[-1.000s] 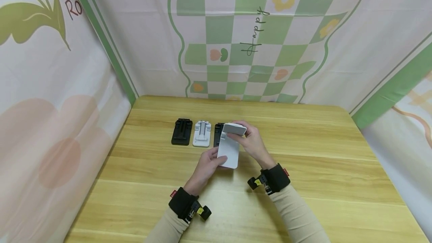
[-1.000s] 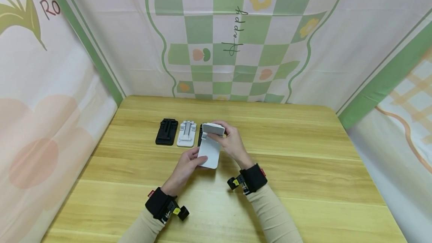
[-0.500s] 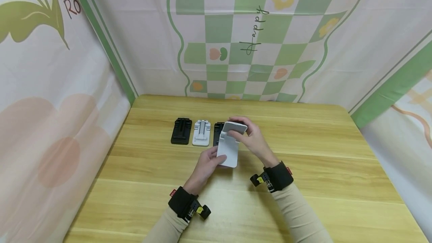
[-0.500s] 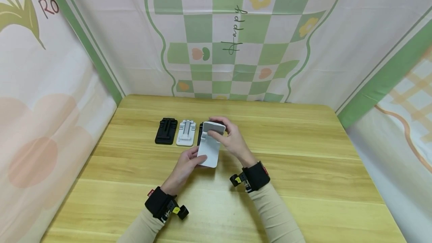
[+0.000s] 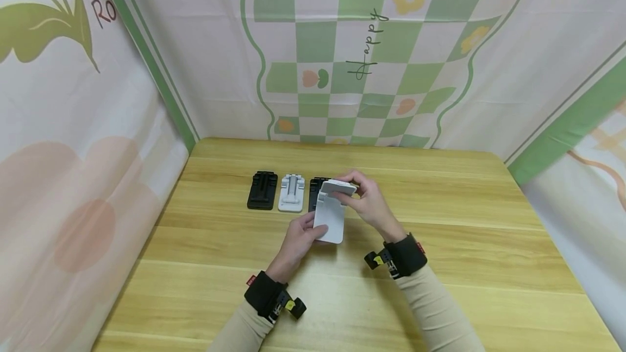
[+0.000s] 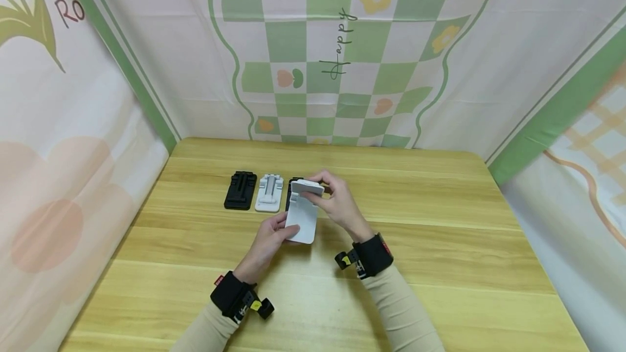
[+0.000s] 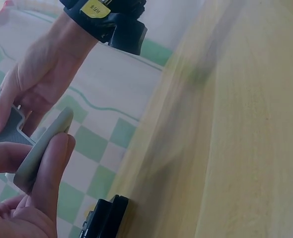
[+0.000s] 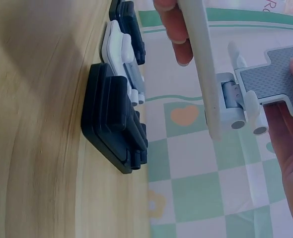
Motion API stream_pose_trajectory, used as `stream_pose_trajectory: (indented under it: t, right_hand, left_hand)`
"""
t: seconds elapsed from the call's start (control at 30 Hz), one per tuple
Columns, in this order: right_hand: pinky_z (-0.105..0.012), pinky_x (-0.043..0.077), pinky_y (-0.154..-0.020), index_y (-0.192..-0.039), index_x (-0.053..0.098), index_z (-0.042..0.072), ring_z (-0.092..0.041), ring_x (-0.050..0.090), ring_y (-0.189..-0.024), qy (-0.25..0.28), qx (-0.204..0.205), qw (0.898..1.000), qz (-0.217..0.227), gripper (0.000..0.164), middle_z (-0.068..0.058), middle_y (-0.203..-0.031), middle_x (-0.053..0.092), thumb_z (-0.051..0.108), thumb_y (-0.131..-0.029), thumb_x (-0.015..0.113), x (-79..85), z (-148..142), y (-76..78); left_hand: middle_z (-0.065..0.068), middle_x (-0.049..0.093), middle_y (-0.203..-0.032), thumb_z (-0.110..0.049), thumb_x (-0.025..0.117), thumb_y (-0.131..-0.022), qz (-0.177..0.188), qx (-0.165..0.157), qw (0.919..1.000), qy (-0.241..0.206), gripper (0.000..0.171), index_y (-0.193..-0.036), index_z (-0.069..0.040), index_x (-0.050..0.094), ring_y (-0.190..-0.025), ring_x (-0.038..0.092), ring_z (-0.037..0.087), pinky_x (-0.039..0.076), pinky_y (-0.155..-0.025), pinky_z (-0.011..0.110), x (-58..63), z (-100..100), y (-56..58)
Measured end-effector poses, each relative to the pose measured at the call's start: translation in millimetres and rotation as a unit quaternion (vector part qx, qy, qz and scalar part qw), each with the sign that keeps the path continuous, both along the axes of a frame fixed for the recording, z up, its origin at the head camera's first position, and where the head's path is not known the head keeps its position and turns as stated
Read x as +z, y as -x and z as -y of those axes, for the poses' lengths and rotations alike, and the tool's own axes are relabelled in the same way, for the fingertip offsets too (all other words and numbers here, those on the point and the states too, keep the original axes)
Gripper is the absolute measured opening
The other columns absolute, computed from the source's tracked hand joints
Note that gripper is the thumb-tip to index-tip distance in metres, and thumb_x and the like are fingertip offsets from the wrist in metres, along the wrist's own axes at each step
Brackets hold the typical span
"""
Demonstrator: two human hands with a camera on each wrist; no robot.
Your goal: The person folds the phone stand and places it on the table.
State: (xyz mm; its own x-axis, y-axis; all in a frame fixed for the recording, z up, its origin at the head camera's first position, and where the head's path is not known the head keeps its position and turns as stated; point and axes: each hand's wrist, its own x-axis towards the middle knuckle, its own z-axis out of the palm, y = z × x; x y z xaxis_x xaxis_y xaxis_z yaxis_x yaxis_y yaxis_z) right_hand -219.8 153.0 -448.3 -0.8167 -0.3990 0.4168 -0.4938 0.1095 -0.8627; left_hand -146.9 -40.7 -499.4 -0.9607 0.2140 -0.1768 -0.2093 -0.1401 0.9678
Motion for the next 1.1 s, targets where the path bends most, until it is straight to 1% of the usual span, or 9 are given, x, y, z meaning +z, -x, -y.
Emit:
stream_pose_trajectory:
  t: [0.17, 0.3, 0.47, 0.6, 0.77, 0.83, 0.93, 1.0, 1.1]
  right_hand:
    - [-0.022, 0.056, -0.089, -0.109, 0.063, -0.005, -0.007, 0.065, -0.104, 0.009, 0.005, 1.0, -0.009, 0.027, -0.003, -0.113, 0.068, -0.016, -0.086, 0.072, -1.8, 0, -0.7]
    - [-0.025, 0.057, -0.091, -0.107, 0.066, -0.003, -0.01, 0.065, -0.105, 0.003, 0.001, 1.0, -0.016, 0.027, -0.008, -0.111, 0.069, -0.015, -0.085, 0.074, -3.6, 2, -2.5]
    - [-0.033, 0.056, -0.099, -0.104, 0.069, 0.001, -0.019, 0.065, -0.11, -0.038, 0.011, 0.998, -0.048, 0.028, -0.015, -0.112, 0.069, -0.014, -0.082, 0.076, -10.5, 5, -5.1]
    - [-0.038, 0.056, -0.101, -0.101, 0.069, 0.003, -0.027, 0.065, -0.11, -0.041, 0.016, 0.997, -0.062, 0.03, -0.015, -0.112, 0.069, -0.017, -0.08, 0.077, -14.8, 8, -5.5]
    - [-0.041, 0.056, -0.099, -0.099, 0.068, 0.003, -0.025, 0.066, -0.11, -0.036, 0.019, 0.997, -0.072, 0.029, -0.014, -0.111, 0.069, -0.017, -0.079, 0.077, -16.0, 9, -5.2]
    - [-0.039, 0.056, -0.1, -0.098, 0.068, 0.003, -0.024, 0.065, -0.11, -0.034, 0.022, 0.996, -0.076, 0.029, -0.013, -0.11, 0.069, -0.017, -0.079, 0.077, -16.2, 10, -5.5]
    - [-0.032, 0.055, -0.1, -0.098, 0.069, 0.003, -0.025, 0.065, -0.11, -0.034, 0.023, 0.996, -0.085, 0.028, -0.014, -0.11, 0.069, -0.017, -0.079, 0.078, -17.2, 10, -6.5]
    - [-0.029, 0.053, -0.101, -0.098, 0.07, 0.003, -0.027, 0.066, -0.11, -0.035, 0.021, 0.995, -0.091, 0.028, -0.015, -0.11, 0.069, -0.016, -0.079, 0.078, -18.1, 10, -7.2]
    - [-0.027, 0.051, -0.102, -0.098, 0.071, 0.002, -0.032, 0.066, -0.109, -0.037, 0.016, 0.994, -0.099, 0.031, -0.017, -0.11, 0.069, -0.018, -0.076, 0.079, -19.6, 11, -8.0]
  left_hand:
    - [0.029, 0.064, -0.134, -0.004, 0.061, -0.1, 0.001, 0.006, 1.0, -0.003, 0.05, -0.146, 0.009, 0.049, -0.117, 0.068, 0.038, 0.062, -0.087, 0.036, 0.4, -1, -0.2]
    - [0.03, 0.064, -0.133, -0.004, 0.062, -0.1, 0.003, 0.007, 0.9999, -0.009, 0.05, -0.146, 0.01, 0.049, -0.115, 0.069, 0.039, 0.062, -0.085, 0.035, 1.3, -1, 0.6]
    - [0.031, 0.063, -0.134, -0.004, 0.062, -0.099, -0.002, 0.02, 0.9995, -0.023, 0.049, -0.144, 0.012, 0.049, -0.113, 0.069, 0.04, 0.063, -0.083, 0.034, 2.3, 0, 3.9]
    - [0.033, 0.061, -0.135, -0.004, 0.062, -0.099, -0.002, 0.026, 0.9993, -0.027, 0.051, -0.145, 0.013, 0.048, -0.114, 0.069, 0.041, 0.063, -0.083, 0.033, 3.7, 1, 5.8]
    - [0.033, 0.059, -0.137, -0.004, 0.062, -0.099, 0.001, 0.027, 0.9992, -0.029, 0.052, -0.146, 0.013, 0.046, -0.117, 0.067, 0.042, 0.063, -0.084, 0.034, 3.9, 1, 6.6]
    - [0.034, 0.059, -0.138, -0.004, 0.062, -0.099, 0.002, 0.027, 0.9991, -0.031, 0.052, -0.146, 0.013, 0.046, -0.117, 0.067, 0.042, 0.063, -0.084, 0.034, 3.5, 1, 6.7]
    - [0.034, 0.059, -0.137, -0.003, 0.063, -0.099, 0.003, 0.029, 0.999, -0.033, 0.052, -0.145, 0.013, 0.047, -0.117, 0.067, 0.042, 0.063, -0.083, 0.034, 3.5, 1, 6.5]
    - [0.034, 0.059, -0.137, -0.003, 0.063, -0.098, 0.005, 0.032, 0.9989, -0.035, 0.051, -0.145, 0.013, 0.048, -0.116, 0.067, 0.042, 0.063, -0.083, 0.033, 4.1, 1, 6.6]
    - [0.034, 0.06, -0.136, -0.002, 0.063, -0.098, 0.006, 0.035, 0.9988, -0.035, 0.05, -0.144, 0.014, 0.049, -0.115, 0.068, 0.043, 0.063, -0.082, 0.033, 5.5, 1, 6.3]
